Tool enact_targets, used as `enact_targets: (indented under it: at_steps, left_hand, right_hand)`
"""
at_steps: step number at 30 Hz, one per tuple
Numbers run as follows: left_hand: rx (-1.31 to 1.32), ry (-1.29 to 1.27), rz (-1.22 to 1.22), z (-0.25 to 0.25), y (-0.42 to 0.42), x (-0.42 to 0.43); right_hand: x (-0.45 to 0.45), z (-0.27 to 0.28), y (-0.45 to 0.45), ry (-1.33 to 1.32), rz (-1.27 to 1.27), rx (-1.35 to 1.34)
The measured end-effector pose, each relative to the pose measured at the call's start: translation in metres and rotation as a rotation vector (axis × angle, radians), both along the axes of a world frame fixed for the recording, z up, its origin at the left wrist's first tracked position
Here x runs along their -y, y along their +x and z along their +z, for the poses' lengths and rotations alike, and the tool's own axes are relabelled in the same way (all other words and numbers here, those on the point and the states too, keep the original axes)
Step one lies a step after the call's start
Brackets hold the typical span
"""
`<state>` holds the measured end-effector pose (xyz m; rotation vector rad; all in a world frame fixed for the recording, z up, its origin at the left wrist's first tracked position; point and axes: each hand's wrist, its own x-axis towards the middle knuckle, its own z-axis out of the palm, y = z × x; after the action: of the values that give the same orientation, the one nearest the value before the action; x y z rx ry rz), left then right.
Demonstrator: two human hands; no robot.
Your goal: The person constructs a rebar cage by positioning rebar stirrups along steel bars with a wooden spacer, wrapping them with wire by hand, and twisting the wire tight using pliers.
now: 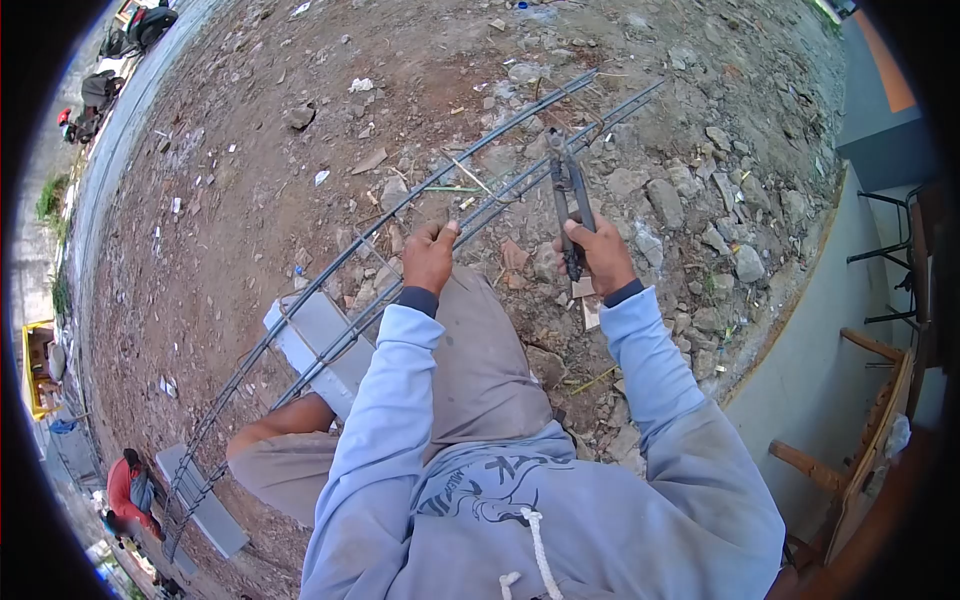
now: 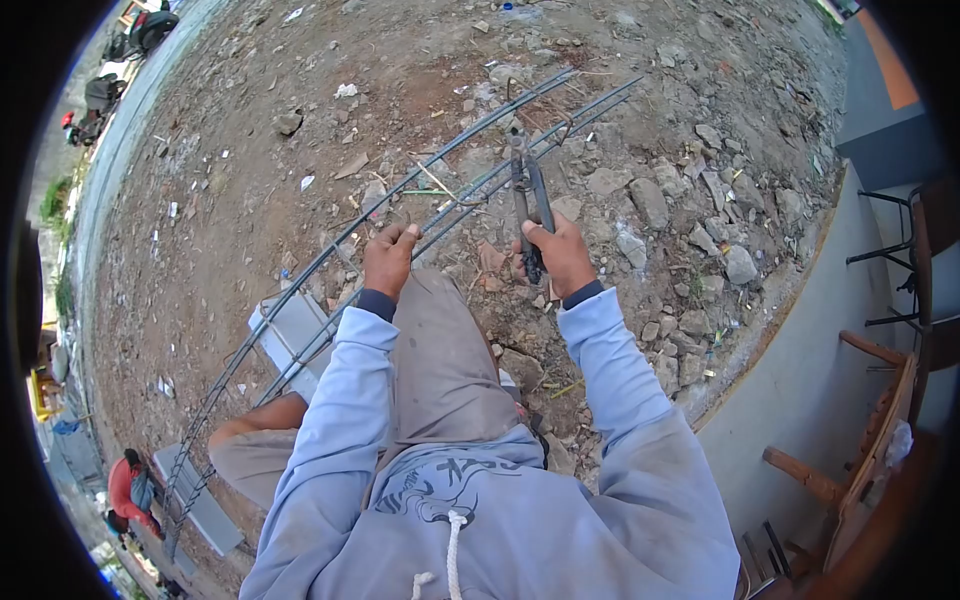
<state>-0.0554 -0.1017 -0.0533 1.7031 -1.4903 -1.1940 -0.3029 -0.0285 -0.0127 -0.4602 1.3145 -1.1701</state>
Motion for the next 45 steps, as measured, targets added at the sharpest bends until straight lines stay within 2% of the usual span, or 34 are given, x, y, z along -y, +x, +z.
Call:
enact_targets:
  at_steps: [4, 7, 10, 13, 14, 18, 20, 21, 24, 27, 28, 31, 34, 37, 38, 40, 42, 45]
  left_hand:
    - [0.005, 0.004, -0.001, -0.008, 0.003, -0.001]
    - [-0.013, -0.002, 0.018, -0.008, 0.001, 0.004]
    - [0.033, 0.004, -0.016, 0.002, 0.000, 0.004]
    - [0.043, -0.014, -0.009, -0.004, 0.003, -0.003]
    - [0.075, -0.035, -0.008, -0.004, 0.002, -0.001]
    - [0.151, -0.080, -0.016, -0.004, 0.001, 0.001]
    - [0.122, -0.050, -0.013, -0.003, 0.001, 0.003]
    - [0.106, -0.034, -0.017, -0.002, 0.001, 0.004]
    - [0.122, -0.015, -0.005, -0.004, 0.004, 0.004]
    - [0.116, -0.086, -0.010, -0.008, 0.004, 0.002]
    - [0.128, -0.039, -0.043, -0.008, 0.005, 0.004]
    - [0.110, -0.041, 0.025, 0.001, -0.004, -0.002]
    - [0.038, -0.081, 0.032, -0.007, -0.002, -0.004]
    - [-0.093, -0.045, 0.056, -0.009, -0.010, -0.010]
    - [-0.115, -0.080, 0.059, -0.011, -0.014, -0.010]
    - [-0.164, -0.147, 0.069, -0.018, -0.023, -0.010]
    - [-0.192, -0.115, 0.031, -0.010, -0.033, -0.012]
    - [-0.293, -0.034, 0.033, 0.011, -0.046, -0.014]
  right_hand:
    - [0.019, 0.013, -0.002, -0.212, -0.378, 0.013]
    - [0.011, -0.018, 0.031, -0.119, -0.022, -0.173]
    - [0.006, -0.019, 0.039, 0.060, 0.293, -0.246]
    - [0.004, -0.018, 0.027, -0.013, 0.111, -0.176]
    - [0.003, -0.013, 0.023, -0.022, 0.018, -0.020]
    - [0.010, -0.011, 0.029, -0.147, -0.287, 0.111]
    - [0.007, -0.054, 0.042, -0.096, 0.150, -0.153]
    - [0.005, -0.050, 0.048, -0.066, 0.363, -0.287]
    - [0.000, -0.026, 0.040, 0.079, 0.204, -0.095]
    - [-0.017, -0.051, 0.027, 0.021, -0.009, -0.097]
    - [-0.023, -0.058, 0.025, 0.026, -0.086, -0.117]
    - [-0.050, -0.142, 0.012, 0.150, -0.144, -0.635]
    - [-0.079, -0.146, 0.022, 0.379, 0.019, -0.906]
    - [-0.090, -0.154, 0.039, 0.375, 0.195, -1.143]
    - [-0.090, -0.151, 0.042, 0.351, 0.195, -1.124]
    - [-0.066, -0.130, 0.052, -0.068, 0.026, -1.019]
    - [-0.034, -0.074, 0.064, -0.156, 0.062, -0.457]
    - [-0.017, -0.025, 0.082, -0.091, 0.198, -0.066]
